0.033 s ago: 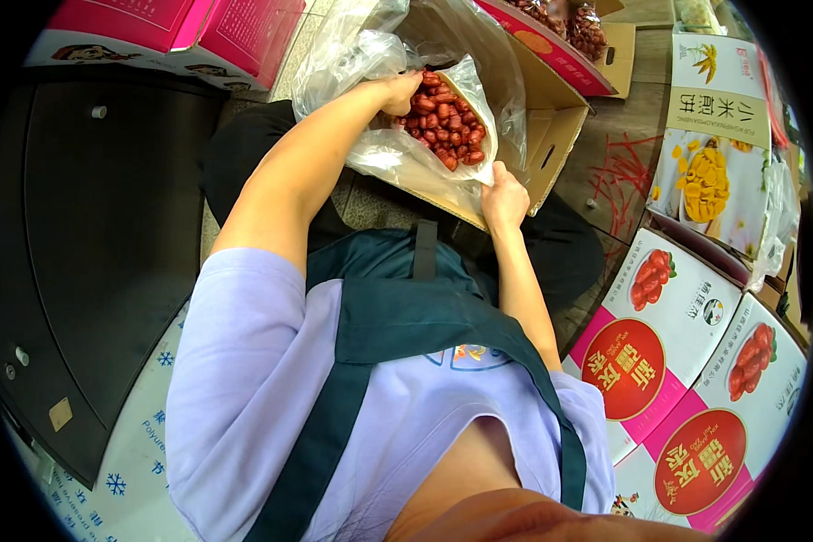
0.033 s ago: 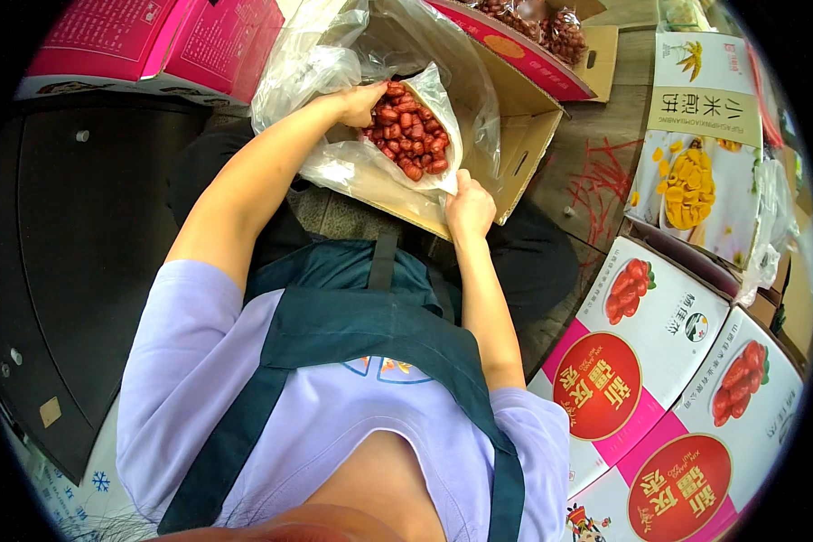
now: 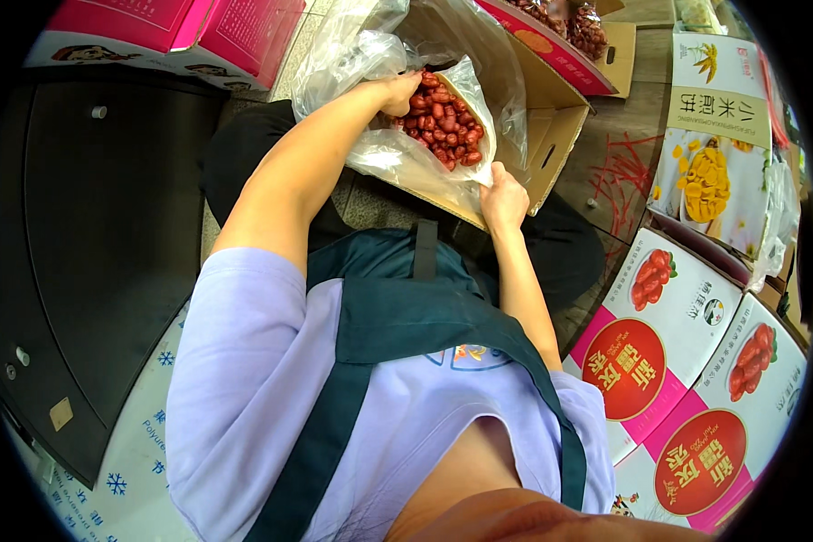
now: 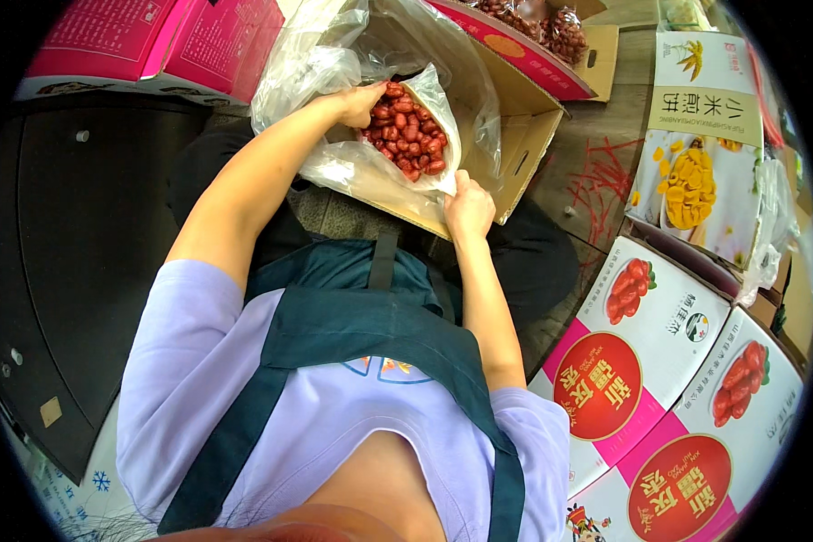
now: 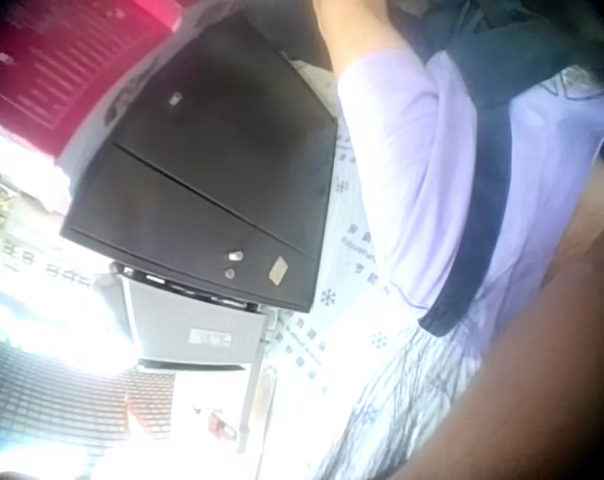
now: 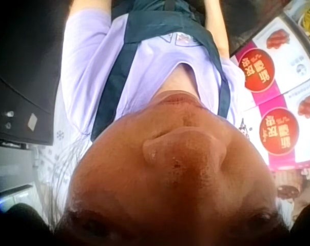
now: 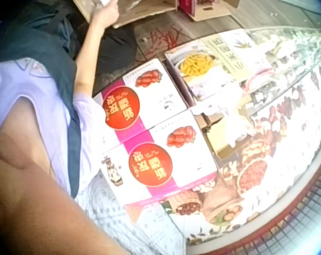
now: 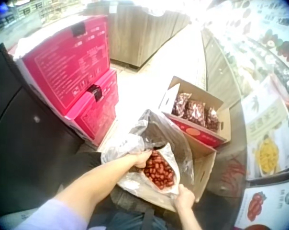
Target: The person scoops red dates from a large cardboard box into a plastic bag using a wooden scoop. They then tie the bag closed and place it into a pink retail box. The person repeats this process with another box of dates.
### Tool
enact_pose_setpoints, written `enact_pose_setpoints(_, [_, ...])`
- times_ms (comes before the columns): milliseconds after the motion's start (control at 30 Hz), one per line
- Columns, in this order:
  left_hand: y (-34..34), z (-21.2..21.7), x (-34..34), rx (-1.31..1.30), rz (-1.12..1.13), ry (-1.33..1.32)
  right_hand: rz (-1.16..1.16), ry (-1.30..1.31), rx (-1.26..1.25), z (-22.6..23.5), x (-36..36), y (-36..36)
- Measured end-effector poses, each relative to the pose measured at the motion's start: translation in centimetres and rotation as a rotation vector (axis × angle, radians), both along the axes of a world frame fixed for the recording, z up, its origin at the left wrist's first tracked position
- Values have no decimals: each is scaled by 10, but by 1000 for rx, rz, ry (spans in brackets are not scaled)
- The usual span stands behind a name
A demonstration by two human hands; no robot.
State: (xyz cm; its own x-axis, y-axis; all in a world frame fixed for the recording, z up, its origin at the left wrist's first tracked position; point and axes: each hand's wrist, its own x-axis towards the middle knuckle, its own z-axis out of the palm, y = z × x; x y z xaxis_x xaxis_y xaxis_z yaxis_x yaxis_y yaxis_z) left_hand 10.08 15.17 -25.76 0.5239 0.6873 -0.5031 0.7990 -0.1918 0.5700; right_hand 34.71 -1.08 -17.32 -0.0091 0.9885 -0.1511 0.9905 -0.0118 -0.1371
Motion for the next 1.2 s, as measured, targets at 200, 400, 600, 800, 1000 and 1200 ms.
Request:
enact_pose_setpoints(200, [0,-15,-2,88,-24,-11,4,200,-152,26,1,-1])
enact_pose_setpoints(400, [-5,3,-4,116,3,-36,45,207,-169,36,5,-3])
enact_pose_setpoints(600, [-5,16,-4,45,-45,13,51,215,-233,54,-5,1])
enact_pose_setpoints(800, [-6,12,-5,30,-93,28,13,255,-254,63,-7,7])
enact_pose_setpoints(1000, [-6,-3,-7,35,-120,29,-20,227,-191,80,-20,14])
enact_pose_setpoints(1200, [-7,11,-7,-36,-92,-19,-52,204,-138,93,-26,16])
